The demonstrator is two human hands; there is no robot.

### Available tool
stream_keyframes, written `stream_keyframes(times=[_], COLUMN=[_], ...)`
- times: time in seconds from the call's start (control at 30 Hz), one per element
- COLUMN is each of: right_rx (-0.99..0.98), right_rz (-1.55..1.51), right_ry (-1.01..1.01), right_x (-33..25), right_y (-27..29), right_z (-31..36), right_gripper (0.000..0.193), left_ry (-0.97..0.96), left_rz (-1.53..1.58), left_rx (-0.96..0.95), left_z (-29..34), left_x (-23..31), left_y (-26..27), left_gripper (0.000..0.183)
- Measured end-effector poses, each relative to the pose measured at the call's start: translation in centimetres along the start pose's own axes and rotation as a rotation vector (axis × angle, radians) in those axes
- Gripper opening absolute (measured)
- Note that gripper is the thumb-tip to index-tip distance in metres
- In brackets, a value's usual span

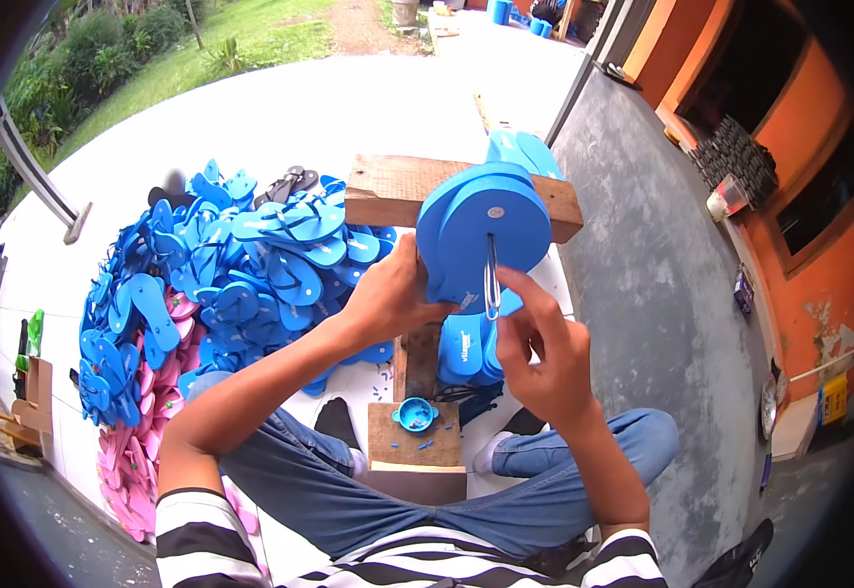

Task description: The person is threading blue straps through the pre-drilled holes of flip-flop soles using a wooden jig. They pull the straps into place, ensure they are secure, and stack the finished flip-flops onto a nearby pile.

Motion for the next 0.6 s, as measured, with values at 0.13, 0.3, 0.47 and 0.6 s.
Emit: stream_keyframes(times=[0.13,0.3,0.47,0.6], right_rx=[0.002,0.054,-0.011,0.140], right_rz=[-0.106,0.266,0.425,0.212], right_ry=[0.103,0.361,0.440,0.253], right_x=[-0.1,-1.5,-5.1,-4.0], right_y=[-0.3,0.1,0.3,0.6], right_z=[-0.6,-2.2,-2.2,-0.4], right_gripper=[0.053,0.047,0.034,0.041], left_ry=[-0.005,-0.061,-0.004,-0.012], left_rz=[0.023,0.002,0.027,0.037], left_rx=[0.006,0.052,0.023,0.030], left_z=[0.0,0.3,0.5,0.3], left_x=[0.0,0.1,-0.8,-0.4], left_y=[0.3,-0.2,0.3,0.3], left_gripper=[0.082,0.081,0.085,0.087])
Point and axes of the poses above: each hand's wrist, its own z-axis away from the middle knuckle, its own y-axis out of the back of the hand, x = y × z, the point moved 4 cm from there along -z, towards the middle knuckle, and after that the axes turned 14 degrees about x, right-handed, at the moved point
